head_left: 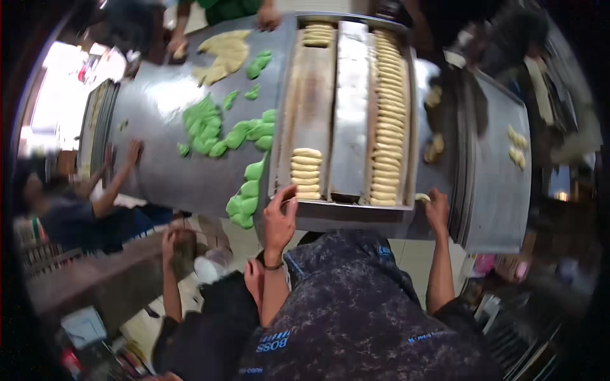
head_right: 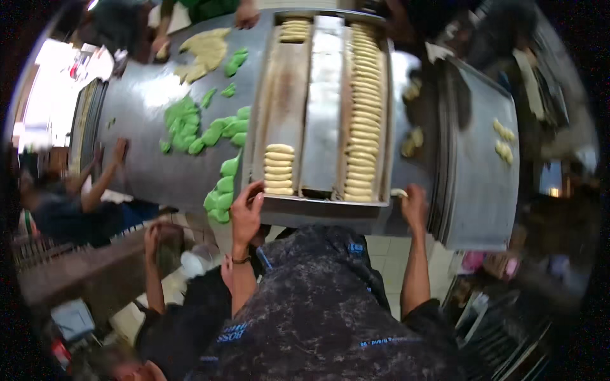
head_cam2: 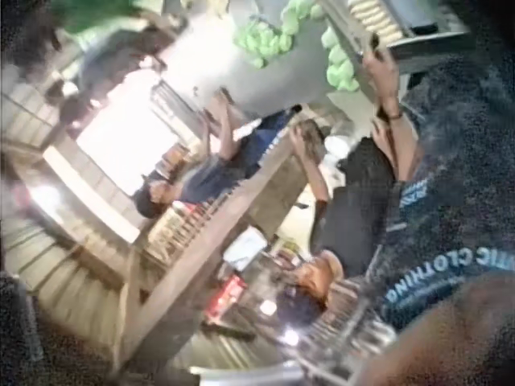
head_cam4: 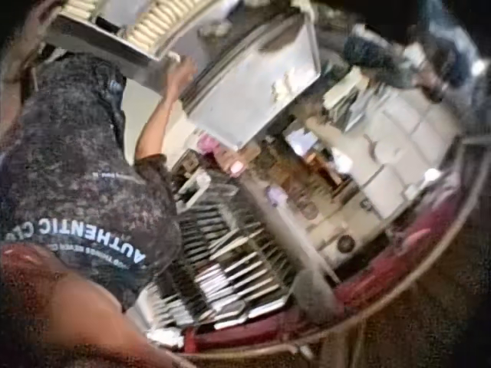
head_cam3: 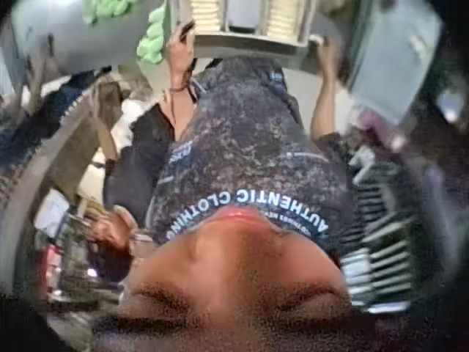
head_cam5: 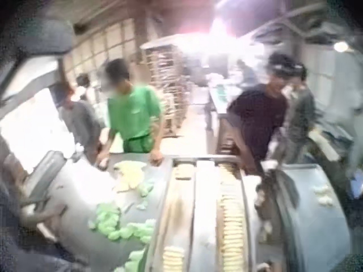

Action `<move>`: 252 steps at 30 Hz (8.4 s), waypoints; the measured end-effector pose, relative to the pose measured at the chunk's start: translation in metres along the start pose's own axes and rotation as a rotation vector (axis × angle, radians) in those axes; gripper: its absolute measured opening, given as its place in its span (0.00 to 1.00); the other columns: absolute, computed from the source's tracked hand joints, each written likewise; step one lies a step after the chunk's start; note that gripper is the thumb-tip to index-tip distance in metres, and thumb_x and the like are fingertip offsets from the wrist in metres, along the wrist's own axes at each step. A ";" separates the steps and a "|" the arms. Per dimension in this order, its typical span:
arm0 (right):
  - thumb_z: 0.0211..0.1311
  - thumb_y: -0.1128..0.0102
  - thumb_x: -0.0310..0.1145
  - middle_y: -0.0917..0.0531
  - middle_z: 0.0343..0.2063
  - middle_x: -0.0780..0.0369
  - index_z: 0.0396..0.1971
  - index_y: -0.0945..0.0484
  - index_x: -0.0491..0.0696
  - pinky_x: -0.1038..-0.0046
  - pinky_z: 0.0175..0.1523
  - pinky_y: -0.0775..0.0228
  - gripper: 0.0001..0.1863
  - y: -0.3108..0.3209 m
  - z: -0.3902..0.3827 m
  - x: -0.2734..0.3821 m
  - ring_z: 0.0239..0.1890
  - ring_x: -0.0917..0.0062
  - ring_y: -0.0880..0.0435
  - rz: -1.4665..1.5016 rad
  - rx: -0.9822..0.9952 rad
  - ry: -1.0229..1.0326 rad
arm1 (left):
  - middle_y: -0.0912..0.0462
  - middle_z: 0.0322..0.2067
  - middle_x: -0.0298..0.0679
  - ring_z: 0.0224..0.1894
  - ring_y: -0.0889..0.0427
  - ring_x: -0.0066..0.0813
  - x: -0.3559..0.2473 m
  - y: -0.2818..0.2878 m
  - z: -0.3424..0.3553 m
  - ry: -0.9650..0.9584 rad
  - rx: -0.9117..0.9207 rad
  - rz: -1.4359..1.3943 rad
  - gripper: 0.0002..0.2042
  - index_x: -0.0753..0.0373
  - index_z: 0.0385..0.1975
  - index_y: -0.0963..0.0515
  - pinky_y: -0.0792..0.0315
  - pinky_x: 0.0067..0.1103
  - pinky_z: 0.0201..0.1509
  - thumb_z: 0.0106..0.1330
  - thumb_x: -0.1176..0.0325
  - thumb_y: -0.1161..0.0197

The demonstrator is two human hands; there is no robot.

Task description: Shaping and arranging small dough portions into baking trays in a bakery setting.

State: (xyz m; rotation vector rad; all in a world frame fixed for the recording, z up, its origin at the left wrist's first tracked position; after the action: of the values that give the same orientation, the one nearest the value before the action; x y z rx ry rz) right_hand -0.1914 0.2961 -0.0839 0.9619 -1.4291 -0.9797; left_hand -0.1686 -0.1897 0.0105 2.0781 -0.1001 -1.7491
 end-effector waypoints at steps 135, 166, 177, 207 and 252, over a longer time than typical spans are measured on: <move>0.65 0.37 0.25 0.19 0.43 0.58 0.54 0.24 0.44 0.68 0.42 0.26 0.18 -0.052 0.129 0.369 0.38 0.71 0.22 0.679 0.429 0.379 | 0.14 0.34 0.38 0.35 0.18 0.29 0.045 -0.052 0.167 -0.203 0.201 -0.280 0.15 0.63 0.49 0.18 0.23 0.26 0.40 0.63 0.70 0.32; 0.68 0.44 0.32 0.15 0.50 0.54 0.54 0.18 0.42 0.60 0.55 0.23 0.18 0.036 0.190 0.010 0.48 0.58 0.16 0.044 -0.335 -0.135 | 0.15 0.40 0.54 0.39 0.17 0.56 0.029 -0.094 0.183 -0.524 0.295 0.437 0.12 0.70 0.41 0.17 0.22 0.38 0.47 0.63 0.75 0.46; 0.57 0.39 0.21 0.19 0.50 0.55 0.52 0.21 0.46 0.61 0.54 0.26 0.21 0.045 0.021 -0.054 0.48 0.60 0.19 0.253 -0.281 -0.115 | 0.16 0.50 0.49 0.45 0.17 0.47 0.010 -0.034 0.097 -0.469 0.047 0.291 0.17 0.68 0.54 0.19 0.23 0.35 0.53 0.67 0.74 0.45; 0.81 0.59 0.49 0.55 0.81 0.51 0.80 0.46 0.62 0.36 0.79 0.67 0.32 -0.065 -0.014 -0.025 0.82 0.47 0.58 -0.464 0.020 0.198 | 0.12 0.46 0.42 0.43 0.14 0.34 0.080 -0.028 -0.215 0.307 -0.132 -0.171 0.14 0.67 0.55 0.18 0.21 0.24 0.49 0.71 0.75 0.42; 0.57 0.47 0.18 0.18 0.38 0.52 0.34 0.20 0.38 0.59 0.47 0.27 0.08 -0.107 0.214 0.354 0.40 0.57 0.21 0.407 0.141 0.537 | 0.15 0.36 0.52 0.36 0.18 0.51 0.065 -0.105 0.260 -0.307 0.488 0.312 0.09 0.70 0.39 0.20 0.23 0.37 0.44 0.62 0.79 0.44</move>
State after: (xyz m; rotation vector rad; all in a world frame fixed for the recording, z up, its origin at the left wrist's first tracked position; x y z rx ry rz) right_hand -0.4255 -0.0611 -0.0824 0.9005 -1.1743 -0.2889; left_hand -0.4261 -0.1848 -0.1182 1.9327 -0.9726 -1.9606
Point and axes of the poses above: each hand's wrist, its own z-axis towards the middle knuckle, its own y-axis out of the back of the hand, x = y × z, the point moved 10 cm from there along z, towards the middle knuckle
